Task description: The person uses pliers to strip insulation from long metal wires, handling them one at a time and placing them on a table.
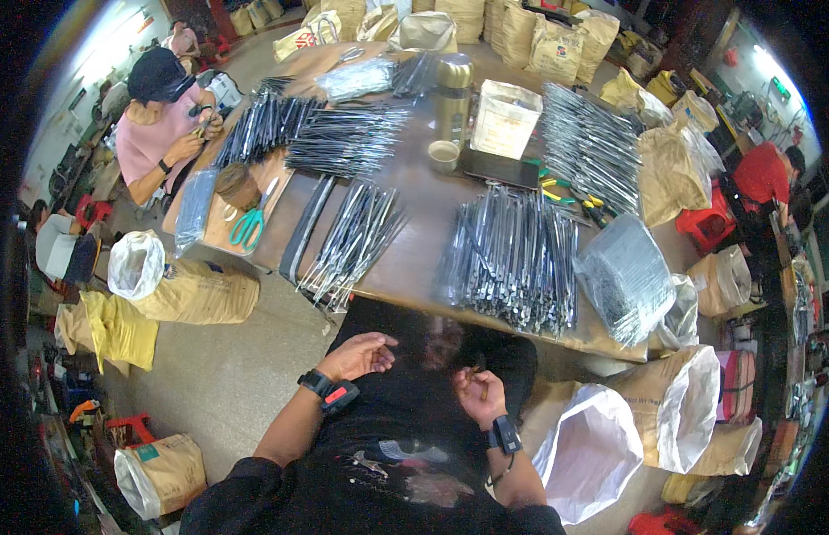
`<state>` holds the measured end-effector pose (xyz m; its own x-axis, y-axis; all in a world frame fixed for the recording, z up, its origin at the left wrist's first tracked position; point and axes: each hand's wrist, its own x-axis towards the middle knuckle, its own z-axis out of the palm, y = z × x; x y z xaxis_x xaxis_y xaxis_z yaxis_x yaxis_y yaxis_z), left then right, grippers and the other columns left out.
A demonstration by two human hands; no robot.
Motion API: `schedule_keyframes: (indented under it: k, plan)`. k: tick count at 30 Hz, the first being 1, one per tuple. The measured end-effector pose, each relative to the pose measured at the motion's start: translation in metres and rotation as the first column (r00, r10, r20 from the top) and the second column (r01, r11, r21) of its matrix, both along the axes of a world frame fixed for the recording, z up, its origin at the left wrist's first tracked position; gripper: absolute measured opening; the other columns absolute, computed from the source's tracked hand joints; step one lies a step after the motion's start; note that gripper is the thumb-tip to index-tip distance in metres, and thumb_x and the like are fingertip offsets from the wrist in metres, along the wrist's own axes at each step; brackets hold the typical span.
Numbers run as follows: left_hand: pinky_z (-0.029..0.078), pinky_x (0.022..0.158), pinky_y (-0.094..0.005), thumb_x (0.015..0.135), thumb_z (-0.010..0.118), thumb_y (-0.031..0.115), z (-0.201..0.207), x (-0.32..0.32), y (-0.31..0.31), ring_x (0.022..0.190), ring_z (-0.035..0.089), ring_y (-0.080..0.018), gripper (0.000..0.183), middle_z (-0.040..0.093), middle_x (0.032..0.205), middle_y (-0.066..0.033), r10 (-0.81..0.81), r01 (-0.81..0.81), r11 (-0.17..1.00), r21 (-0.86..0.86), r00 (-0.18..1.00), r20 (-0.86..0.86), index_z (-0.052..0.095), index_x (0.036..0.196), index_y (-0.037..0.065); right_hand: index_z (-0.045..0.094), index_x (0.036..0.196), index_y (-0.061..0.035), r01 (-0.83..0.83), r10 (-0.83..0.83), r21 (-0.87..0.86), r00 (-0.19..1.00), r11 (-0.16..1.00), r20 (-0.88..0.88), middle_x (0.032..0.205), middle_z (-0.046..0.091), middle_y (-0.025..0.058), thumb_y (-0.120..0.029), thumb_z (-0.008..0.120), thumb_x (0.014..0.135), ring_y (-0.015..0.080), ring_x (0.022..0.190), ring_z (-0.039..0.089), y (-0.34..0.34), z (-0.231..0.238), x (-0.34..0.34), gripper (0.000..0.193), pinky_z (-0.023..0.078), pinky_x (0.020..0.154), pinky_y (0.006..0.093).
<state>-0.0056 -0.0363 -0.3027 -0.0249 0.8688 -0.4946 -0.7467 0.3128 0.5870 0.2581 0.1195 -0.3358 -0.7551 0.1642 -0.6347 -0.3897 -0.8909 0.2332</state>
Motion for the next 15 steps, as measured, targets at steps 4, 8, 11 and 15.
schedule_keyframes:
  k: [4, 8, 11, 15]
  plan:
    - [0.051, 0.069, -0.0309, 0.089, 0.054, 0.022, -0.004, 0.000, 0.007, 0.077, 0.062, -0.0199, 0.023, 0.063, 0.084, -0.0108, -0.034, 0.033, 0.999, 0.016, 0.997, 0.063, 0.057, 0.104, 0.004, 0.053, 0.076, 0.0049, 0.004, -0.005, 0.044, 1.000, 0.999, 0.012, 0.079, 0.053, 0.0157, -0.002, 0.048, 0.064, 0.0285, 0.076, 0.053, 0.003, -0.005, 0.006, 0.014, 0.048, 0.066, 0.0317]
    - [0.052, 0.070, -0.0316, 0.088, 0.055, 0.023, -0.007, -0.001, 0.006, 0.078, 0.062, -0.0203, 0.024, 0.062, 0.086, -0.0109, -0.038, 0.038, 0.999, -0.001, 0.998, 0.053, 0.055, 0.103, 0.004, 0.052, 0.080, 0.0056, -0.006, 0.006, 0.039, 1.000, 0.999, 0.002, 0.079, 0.054, 0.0150, -0.003, 0.048, 0.065, 0.0266, 0.077, 0.054, 0.001, -0.006, 0.005, 0.017, 0.049, 0.067, 0.0298]
    - [0.052, 0.070, -0.0317, 0.089, 0.053, 0.022, -0.008, -0.002, 0.003, 0.078, 0.062, -0.0207, 0.024, 0.063, 0.085, -0.0112, -0.032, 0.031, 0.999, 0.021, 0.998, 0.057, 0.055, 0.104, 0.004, 0.052, 0.080, 0.0057, -0.028, 0.028, 0.048, 1.000, 0.998, -0.012, 0.079, 0.054, 0.0151, -0.004, 0.048, 0.066, 0.0262, 0.076, 0.054, 0.001, -0.004, 0.003, 0.017, 0.049, 0.067, 0.0295]
    - [0.053, 0.071, -0.0320, 0.090, 0.052, 0.022, -0.009, -0.001, 0.004, 0.078, 0.064, -0.0220, 0.024, 0.064, 0.084, -0.0121, -0.014, 0.012, 0.999, 0.030, 0.999, 0.049, 0.056, 0.104, 0.003, 0.052, 0.079, 0.0051, -0.055, 0.056, 0.031, 0.998, 0.998, -0.015, 0.080, 0.055, 0.0148, -0.003, 0.047, 0.066, 0.0263, 0.075, 0.054, 0.004, -0.007, 0.005, 0.016, 0.049, 0.067, 0.0298]
